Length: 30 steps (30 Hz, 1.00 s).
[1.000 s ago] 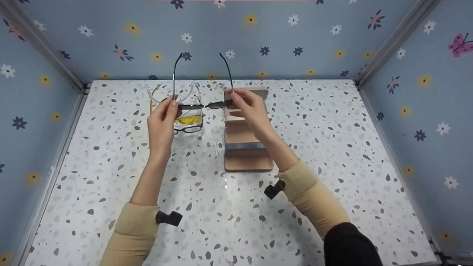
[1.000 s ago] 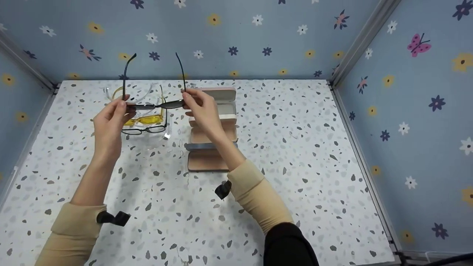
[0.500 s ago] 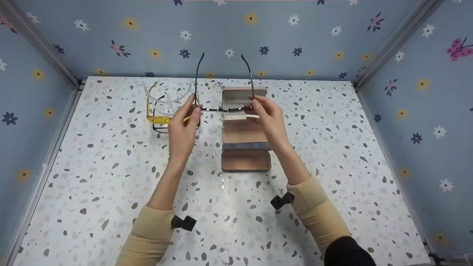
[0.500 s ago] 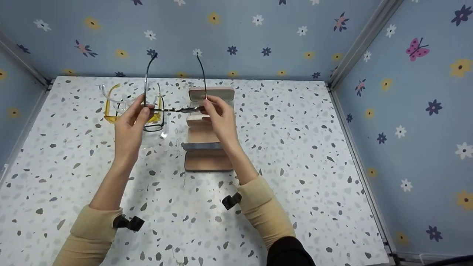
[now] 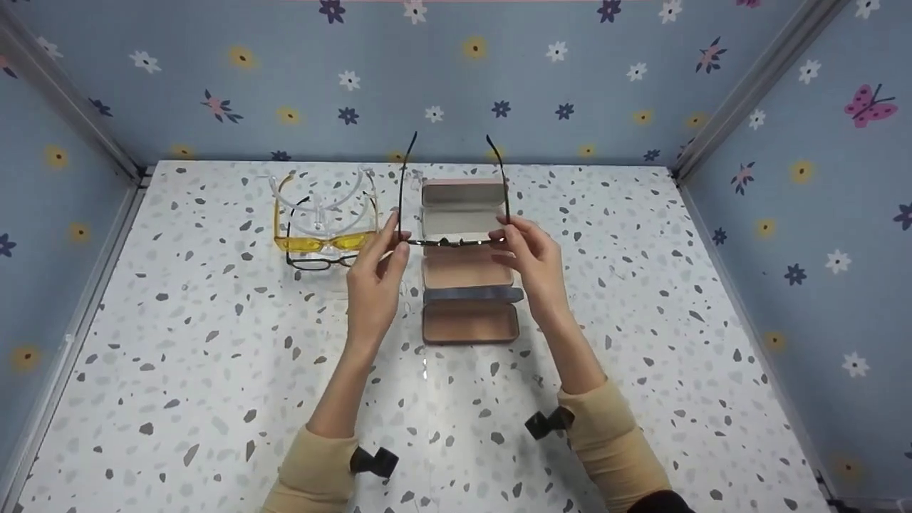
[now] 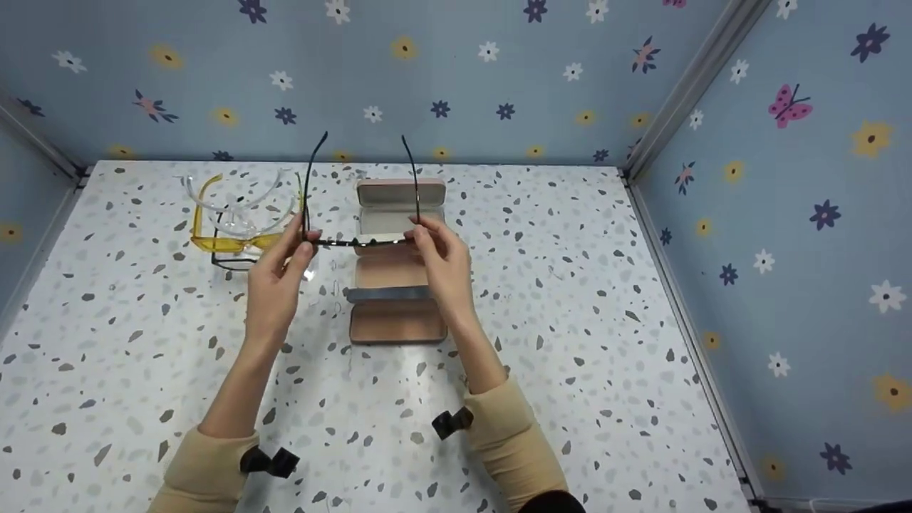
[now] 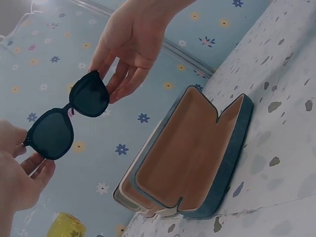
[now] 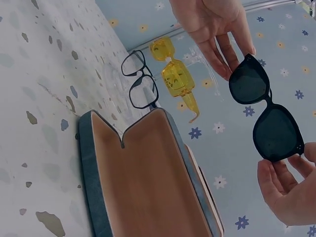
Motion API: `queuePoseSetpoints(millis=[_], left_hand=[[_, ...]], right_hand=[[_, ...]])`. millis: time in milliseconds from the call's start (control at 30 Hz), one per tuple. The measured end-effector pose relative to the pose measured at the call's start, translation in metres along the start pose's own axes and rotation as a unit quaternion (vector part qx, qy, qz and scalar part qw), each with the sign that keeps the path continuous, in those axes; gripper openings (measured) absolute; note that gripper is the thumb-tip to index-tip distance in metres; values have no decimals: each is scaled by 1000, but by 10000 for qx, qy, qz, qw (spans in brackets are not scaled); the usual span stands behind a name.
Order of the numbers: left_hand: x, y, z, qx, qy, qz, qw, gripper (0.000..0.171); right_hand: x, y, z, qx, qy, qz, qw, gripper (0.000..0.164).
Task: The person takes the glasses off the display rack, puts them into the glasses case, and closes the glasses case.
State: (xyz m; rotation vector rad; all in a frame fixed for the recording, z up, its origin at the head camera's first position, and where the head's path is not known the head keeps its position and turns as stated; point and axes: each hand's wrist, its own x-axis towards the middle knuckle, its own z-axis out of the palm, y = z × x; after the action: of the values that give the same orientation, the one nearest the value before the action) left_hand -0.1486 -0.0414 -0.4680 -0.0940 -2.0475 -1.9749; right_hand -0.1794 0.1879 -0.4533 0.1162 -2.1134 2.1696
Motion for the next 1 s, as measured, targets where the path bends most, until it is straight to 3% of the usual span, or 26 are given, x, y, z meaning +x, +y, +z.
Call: queuePoseSetpoints(millis=[300, 1000], left_hand=[[-13, -11, 6, 146, -144, 137, 9997, 48], [-26, -28, 16, 97, -39, 138, 9999, 46]], right_hand=[[-16, 9, -5, 54, 218, 99, 9997, 32], [-36, 26, -20, -40, 95, -9, 9999, 38]])
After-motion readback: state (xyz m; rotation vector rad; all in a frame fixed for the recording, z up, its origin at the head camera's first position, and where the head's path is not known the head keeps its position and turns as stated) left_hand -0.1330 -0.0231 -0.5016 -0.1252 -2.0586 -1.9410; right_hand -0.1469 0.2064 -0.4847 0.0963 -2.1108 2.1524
